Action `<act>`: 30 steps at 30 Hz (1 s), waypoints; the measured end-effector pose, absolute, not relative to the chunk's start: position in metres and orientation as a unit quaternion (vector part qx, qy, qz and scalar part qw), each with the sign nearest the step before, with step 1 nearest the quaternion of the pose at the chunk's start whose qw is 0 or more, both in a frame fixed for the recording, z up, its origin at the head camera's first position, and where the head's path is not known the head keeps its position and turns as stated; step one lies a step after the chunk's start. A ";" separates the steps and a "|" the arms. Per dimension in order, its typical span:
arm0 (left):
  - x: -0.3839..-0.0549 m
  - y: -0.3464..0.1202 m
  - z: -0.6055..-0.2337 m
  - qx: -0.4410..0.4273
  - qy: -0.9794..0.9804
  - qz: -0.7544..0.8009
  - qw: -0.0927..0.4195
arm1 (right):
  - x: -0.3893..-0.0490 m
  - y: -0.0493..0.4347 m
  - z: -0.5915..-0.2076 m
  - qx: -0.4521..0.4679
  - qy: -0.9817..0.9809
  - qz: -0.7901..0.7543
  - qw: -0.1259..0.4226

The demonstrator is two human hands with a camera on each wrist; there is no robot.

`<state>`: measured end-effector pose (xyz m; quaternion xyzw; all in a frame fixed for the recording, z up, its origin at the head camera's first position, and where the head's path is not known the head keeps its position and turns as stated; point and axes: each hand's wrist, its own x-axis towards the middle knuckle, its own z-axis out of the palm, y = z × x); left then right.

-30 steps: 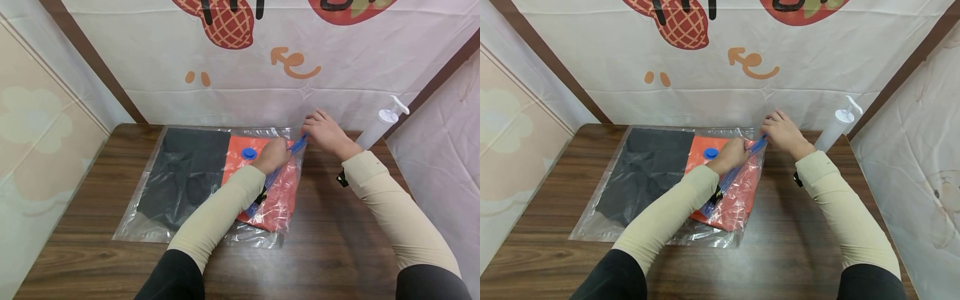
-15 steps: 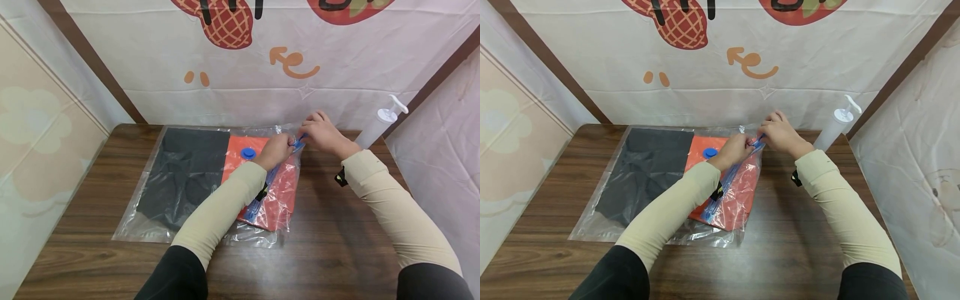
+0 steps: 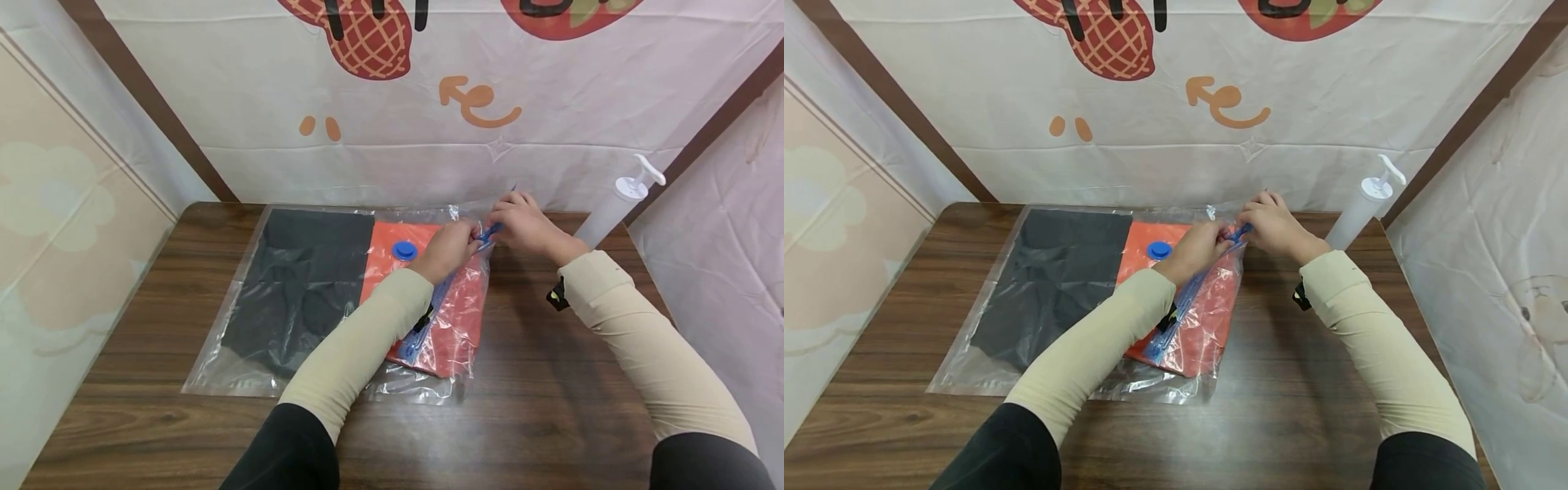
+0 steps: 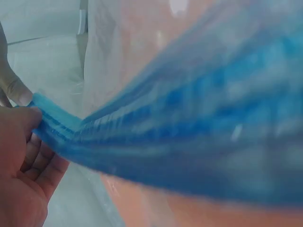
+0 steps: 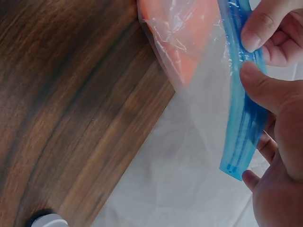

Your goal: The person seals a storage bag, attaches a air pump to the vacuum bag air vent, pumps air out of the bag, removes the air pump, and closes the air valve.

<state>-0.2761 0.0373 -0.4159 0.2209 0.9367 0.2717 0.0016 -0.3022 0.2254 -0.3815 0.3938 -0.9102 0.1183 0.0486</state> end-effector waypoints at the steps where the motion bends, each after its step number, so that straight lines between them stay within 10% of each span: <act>1: -0.276 0.037 -0.416 0.221 0.935 0.275 0.001 | -0.302 0.225 -0.382 0.393 -0.910 0.119 0.050; 30: -0.277 0.033 -0.421 0.198 0.940 0.277 -0.004 | -0.302 0.217 -0.395 0.377 -0.919 0.088 0.081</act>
